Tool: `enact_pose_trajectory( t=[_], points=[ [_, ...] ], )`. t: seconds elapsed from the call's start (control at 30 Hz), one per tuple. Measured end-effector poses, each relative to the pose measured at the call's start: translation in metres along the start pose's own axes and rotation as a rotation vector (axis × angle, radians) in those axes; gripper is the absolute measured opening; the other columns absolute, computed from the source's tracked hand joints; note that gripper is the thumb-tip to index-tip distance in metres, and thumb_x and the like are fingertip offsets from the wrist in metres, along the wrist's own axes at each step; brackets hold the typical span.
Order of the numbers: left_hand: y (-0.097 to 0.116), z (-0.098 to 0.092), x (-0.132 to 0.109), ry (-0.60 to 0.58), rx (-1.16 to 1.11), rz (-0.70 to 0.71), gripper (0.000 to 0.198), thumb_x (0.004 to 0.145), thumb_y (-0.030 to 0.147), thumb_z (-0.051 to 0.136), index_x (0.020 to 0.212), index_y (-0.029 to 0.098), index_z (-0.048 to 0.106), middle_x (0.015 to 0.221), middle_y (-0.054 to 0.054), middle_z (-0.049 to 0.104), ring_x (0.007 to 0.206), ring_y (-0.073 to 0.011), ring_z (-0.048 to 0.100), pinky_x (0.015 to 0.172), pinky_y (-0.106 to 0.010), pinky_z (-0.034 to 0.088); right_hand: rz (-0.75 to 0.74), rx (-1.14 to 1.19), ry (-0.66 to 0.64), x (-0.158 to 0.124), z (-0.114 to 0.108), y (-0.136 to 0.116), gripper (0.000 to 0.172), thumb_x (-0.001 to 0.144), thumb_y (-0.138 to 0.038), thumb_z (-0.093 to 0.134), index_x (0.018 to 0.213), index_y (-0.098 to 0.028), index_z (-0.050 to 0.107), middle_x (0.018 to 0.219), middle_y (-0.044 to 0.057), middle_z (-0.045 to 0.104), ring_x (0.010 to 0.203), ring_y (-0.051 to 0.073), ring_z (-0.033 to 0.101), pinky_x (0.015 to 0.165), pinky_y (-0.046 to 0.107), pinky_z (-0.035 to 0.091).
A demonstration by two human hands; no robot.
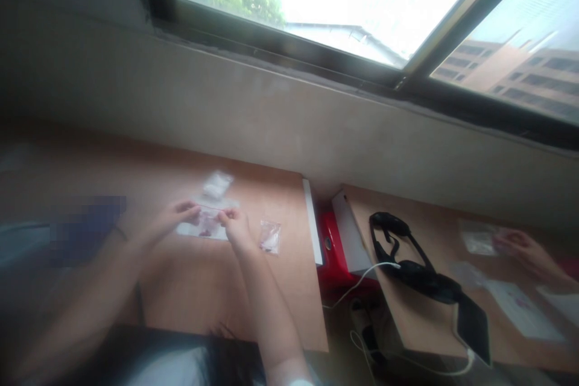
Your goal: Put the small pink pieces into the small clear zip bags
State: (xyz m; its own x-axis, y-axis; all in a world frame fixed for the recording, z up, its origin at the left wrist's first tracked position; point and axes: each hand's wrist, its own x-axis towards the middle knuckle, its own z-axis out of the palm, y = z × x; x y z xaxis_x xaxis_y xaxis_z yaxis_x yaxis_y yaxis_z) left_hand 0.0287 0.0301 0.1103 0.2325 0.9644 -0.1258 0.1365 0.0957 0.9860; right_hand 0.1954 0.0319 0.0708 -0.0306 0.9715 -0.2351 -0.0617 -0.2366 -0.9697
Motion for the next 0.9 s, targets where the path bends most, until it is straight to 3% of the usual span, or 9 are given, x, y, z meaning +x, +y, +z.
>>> enact_pose_trajectory(
  t=[0.2,0.4,0.67,0.8,0.9],
  points=[
    [-0.001,-0.001,-0.001,0.012,0.064,0.04,0.026,0.065,0.038,0.056,0.067,0.012,0.059,0.063,-0.002,0.06,0.064,-0.0157,0.054,0.061,-0.025,0.04,-0.03,-0.017,0.06,-0.006,0.0,-0.005,0.015,0.06,-0.029,0.059,0.059,-0.015,0.053,0.056,0.001,0.058,0.054,0.013,0.054,0.058,0.026,0.039],
    [0.005,0.001,-0.003,0.014,0.066,0.081,0.024,0.067,0.037,0.055,0.07,0.014,0.059,0.067,-0.002,0.061,0.068,-0.017,0.055,0.062,-0.025,0.041,-0.031,0.014,-0.147,-0.011,0.001,-0.013,0.027,0.063,-0.041,0.057,0.068,-0.014,0.059,0.062,0.003,0.061,0.06,0.015,0.056,0.062,0.027,0.039],
    [-0.013,0.016,0.005,-0.076,0.113,0.085,0.027,0.068,0.041,0.052,0.068,0.015,0.059,0.064,-0.001,0.059,0.067,-0.0169,0.054,0.056,-0.024,0.041,-0.05,-0.036,0.053,-0.013,0.002,-0.011,0.018,0.056,-0.031,0.062,0.056,-0.014,0.054,0.057,0.0,0.057,0.056,0.013,0.052,0.056,0.025,0.04],
    [-0.011,0.019,0.005,-0.055,0.128,0.065,0.028,0.067,0.041,0.054,0.068,0.014,0.061,0.065,-0.002,0.06,0.069,-0.0179,0.055,0.058,-0.024,0.042,0.011,0.077,-0.077,-0.017,0.002,-0.008,0.028,0.06,-0.04,0.06,0.069,-0.014,0.058,0.065,0.002,0.059,0.058,0.015,0.055,0.052,0.028,0.043],
    [-0.007,0.02,0.002,-0.125,0.125,0.05,0.028,0.067,0.041,0.054,0.071,0.014,0.062,0.07,-0.003,0.062,0.073,-0.0191,0.055,0.061,-0.025,0.042,0.024,0.146,-0.094,-0.017,0.002,-0.001,0.031,0.058,-0.042,0.062,0.071,-0.014,0.057,0.066,0.003,0.059,0.06,0.016,0.056,0.05,0.029,0.046]
  ],
)
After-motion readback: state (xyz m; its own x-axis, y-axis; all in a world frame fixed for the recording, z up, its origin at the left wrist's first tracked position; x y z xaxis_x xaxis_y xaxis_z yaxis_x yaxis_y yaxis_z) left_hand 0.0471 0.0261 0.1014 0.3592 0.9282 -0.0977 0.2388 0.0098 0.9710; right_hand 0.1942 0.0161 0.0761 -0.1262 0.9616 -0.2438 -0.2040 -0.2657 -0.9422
